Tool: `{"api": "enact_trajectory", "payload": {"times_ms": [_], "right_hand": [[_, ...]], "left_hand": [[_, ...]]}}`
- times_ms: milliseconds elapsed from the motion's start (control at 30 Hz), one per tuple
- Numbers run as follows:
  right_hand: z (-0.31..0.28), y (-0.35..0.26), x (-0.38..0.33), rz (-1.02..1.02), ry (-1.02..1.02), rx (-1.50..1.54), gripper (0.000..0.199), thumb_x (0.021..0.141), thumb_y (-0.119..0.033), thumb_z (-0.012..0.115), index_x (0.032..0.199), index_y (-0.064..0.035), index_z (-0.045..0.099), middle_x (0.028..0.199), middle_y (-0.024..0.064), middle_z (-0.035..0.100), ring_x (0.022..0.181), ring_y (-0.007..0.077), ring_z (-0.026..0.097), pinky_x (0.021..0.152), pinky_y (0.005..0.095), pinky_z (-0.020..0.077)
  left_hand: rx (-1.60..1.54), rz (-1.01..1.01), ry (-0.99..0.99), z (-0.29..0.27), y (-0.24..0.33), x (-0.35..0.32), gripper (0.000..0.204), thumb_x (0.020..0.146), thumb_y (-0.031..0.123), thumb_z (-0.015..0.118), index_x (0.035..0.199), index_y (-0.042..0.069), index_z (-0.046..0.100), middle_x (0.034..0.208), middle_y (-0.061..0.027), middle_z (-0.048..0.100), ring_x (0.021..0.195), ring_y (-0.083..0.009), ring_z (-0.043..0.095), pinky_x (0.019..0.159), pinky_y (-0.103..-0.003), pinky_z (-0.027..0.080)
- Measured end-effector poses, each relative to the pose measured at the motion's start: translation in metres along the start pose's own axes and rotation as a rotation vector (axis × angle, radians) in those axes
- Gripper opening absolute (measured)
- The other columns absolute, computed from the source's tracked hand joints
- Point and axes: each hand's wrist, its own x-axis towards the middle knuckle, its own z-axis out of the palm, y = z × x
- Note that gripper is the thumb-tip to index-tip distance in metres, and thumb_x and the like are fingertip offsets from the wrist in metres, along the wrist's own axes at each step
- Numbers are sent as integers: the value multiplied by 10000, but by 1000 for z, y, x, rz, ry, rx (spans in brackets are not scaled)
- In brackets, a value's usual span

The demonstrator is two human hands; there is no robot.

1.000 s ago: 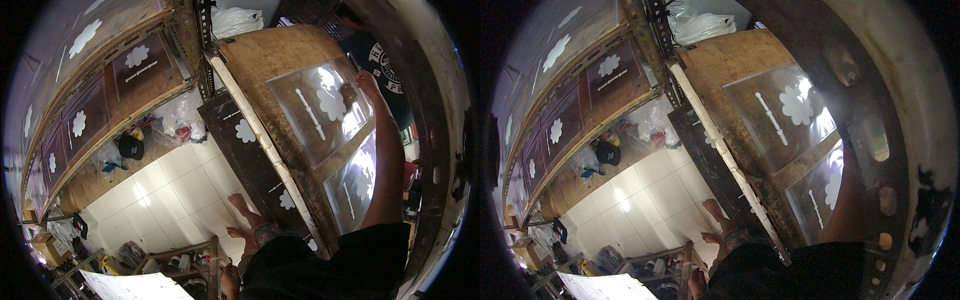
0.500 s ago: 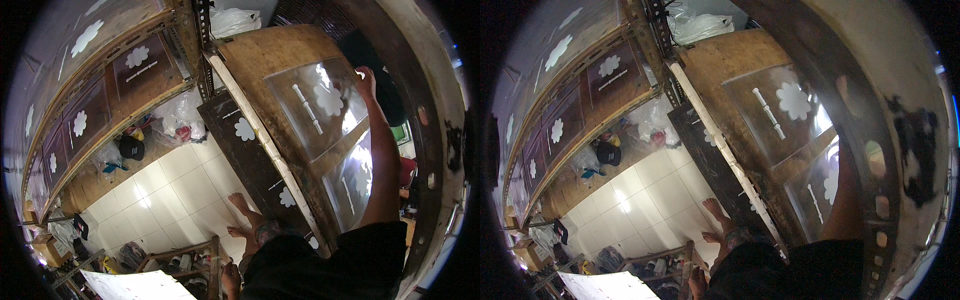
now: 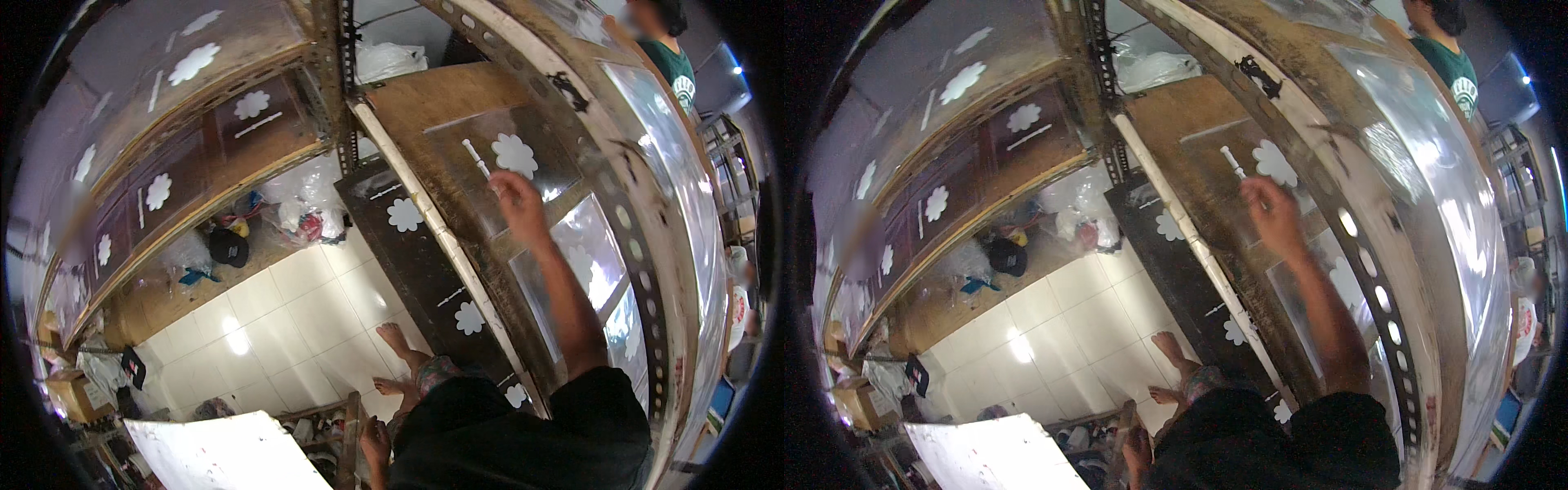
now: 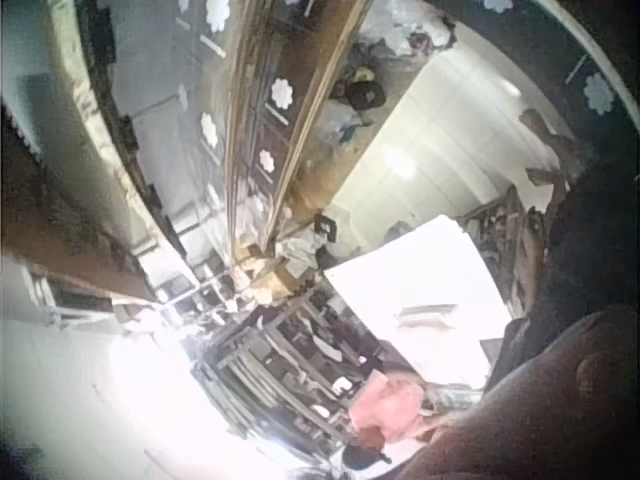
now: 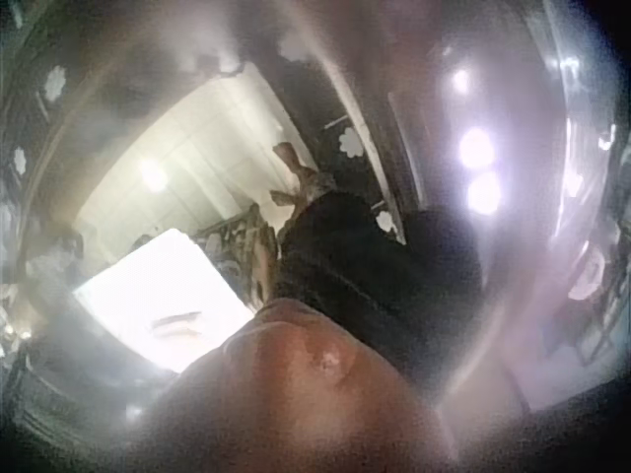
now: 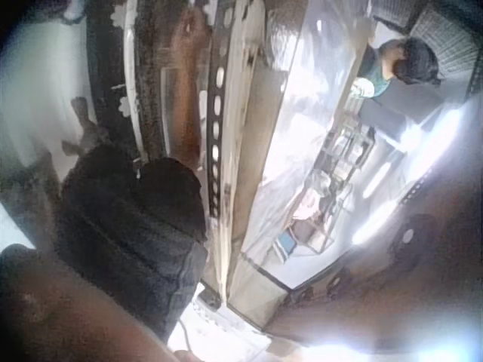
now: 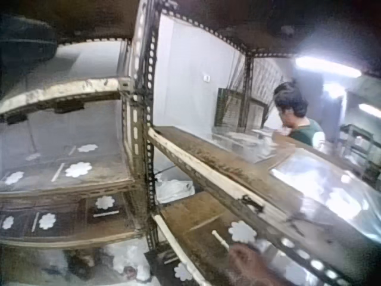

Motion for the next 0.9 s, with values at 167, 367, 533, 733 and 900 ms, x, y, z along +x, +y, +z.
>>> {"api": "enact_trajectory", "payload": {"times_ms": [167, 367, 533, 733, 900], "right_hand": [[40, -144, -74, -33, -462, 492, 183, 976, -83, 577, 1102, 23, 658, 967, 89, 687, 904, 161, 653, 809, 312, 521], [13, -355, -150, -1006, -1002, 929, 263, 910, -99, 572, 1138, 11, 642, 997, 133, 660, 899, 265, 631, 821, 384, 503], [7, -441, -216, -1244, -1337, 1366, 214, 903, -130, 598, 1089, -30, 622, 978, 93, 639, 912, 242, 599, 831, 379, 469], [2, -489, -276, -1241, -1600, 1665, 167, 894, -169, 631, 1031, -78, 598, 956, 45, 614, 927, 214, 561, 842, 373, 429], [0, -505, -303, -1125, -1746, 1866, 148, 887, -200, 657, 982, -118, 578, 937, 5, 593, 939, 192, 530, 852, 369, 395]], "left_hand": [[-66, 147, 128, -45, 46, -16, 303, 951, 156, 622, 1186, -32, 658, 1023, -250, 698, 918, -382, 701, 798, -434, 571], [-307, 41, 255, -39, -3, -63, 316, 962, 200, 615, 1198, -6, 657, 1096, -233, 677, 958, -377, 686, 806, -406, 577], [-343, 10, 355, -68, 0, -123, 333, 977, 212, 598, 1233, 4, 640, 1113, -203, 671, 1023, -352, 660, 889, -383, 546], [-558, 63, 437, -79, -3, -181, 350, 1004, 199, 582, 1293, 1, 597, 1237, -147, 656, 1094, -255, 658, 949, -365, 518], [-909, 114, 454, -94, 8, -219, 376, 1020, 205, 572, 1352, 29, 570, 1270, -116, 646, 1131, -207, 622, 990, -331, 473]]}}
